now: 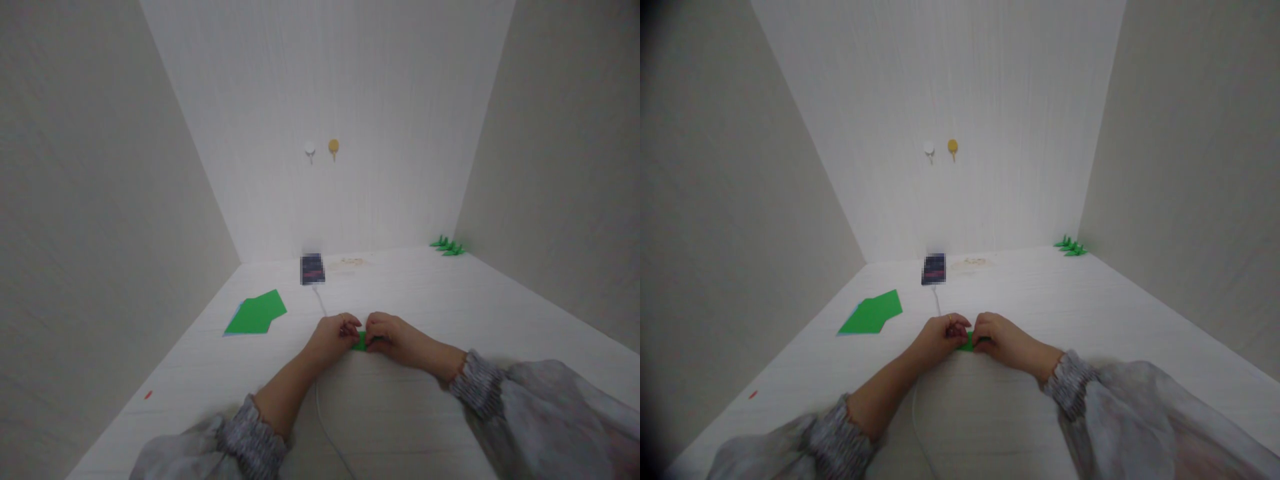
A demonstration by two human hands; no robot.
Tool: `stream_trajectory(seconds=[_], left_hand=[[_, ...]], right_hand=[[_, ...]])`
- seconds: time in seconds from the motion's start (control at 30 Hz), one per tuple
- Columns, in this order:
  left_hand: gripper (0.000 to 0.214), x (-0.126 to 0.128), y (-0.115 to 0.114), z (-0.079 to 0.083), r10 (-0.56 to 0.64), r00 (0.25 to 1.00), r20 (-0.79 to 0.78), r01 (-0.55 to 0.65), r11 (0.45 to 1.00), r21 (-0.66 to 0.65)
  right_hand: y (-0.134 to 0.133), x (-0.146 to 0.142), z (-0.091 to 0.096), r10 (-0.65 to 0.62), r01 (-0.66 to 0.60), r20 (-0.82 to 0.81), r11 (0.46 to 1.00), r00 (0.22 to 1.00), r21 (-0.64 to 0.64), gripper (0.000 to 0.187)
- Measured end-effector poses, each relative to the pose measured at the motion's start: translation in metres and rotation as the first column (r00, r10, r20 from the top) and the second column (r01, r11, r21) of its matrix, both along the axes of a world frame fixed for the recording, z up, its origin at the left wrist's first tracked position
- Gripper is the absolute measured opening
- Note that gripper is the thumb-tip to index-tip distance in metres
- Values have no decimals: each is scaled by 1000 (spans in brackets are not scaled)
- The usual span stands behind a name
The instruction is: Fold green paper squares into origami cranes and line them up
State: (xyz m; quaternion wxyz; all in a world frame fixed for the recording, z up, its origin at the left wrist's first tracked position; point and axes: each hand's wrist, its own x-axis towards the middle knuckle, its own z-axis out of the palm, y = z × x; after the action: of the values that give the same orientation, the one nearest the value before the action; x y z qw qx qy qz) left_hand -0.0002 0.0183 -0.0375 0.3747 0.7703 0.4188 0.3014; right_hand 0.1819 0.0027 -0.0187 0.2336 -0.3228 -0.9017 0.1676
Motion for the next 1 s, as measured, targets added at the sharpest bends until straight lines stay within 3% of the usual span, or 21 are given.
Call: stream_trajectory(seconds=[0.13, 0.3, 0.4, 1.0], left_hand=[[24, 5, 1, -2, 37, 999, 19, -36, 999, -10], [23, 10, 3, -1, 66, 997, -28, -66, 998, 21], [24, 11, 5, -1, 59, 998, -34, -58, 998, 27], [24, 10, 5, 5, 24, 996, -82, -25, 1000, -11]], right_hand=[[1, 2, -1, 24, -29, 59, 996, 998, 90, 15], [-2, 3, 5, 22, -87, 277, 971, 961, 224, 23], [-5, 3, 7, 17, -109, 326, 958, 945, 266, 25], [-10, -2, 15, 32, -62, 228, 990, 973, 125, 24]])
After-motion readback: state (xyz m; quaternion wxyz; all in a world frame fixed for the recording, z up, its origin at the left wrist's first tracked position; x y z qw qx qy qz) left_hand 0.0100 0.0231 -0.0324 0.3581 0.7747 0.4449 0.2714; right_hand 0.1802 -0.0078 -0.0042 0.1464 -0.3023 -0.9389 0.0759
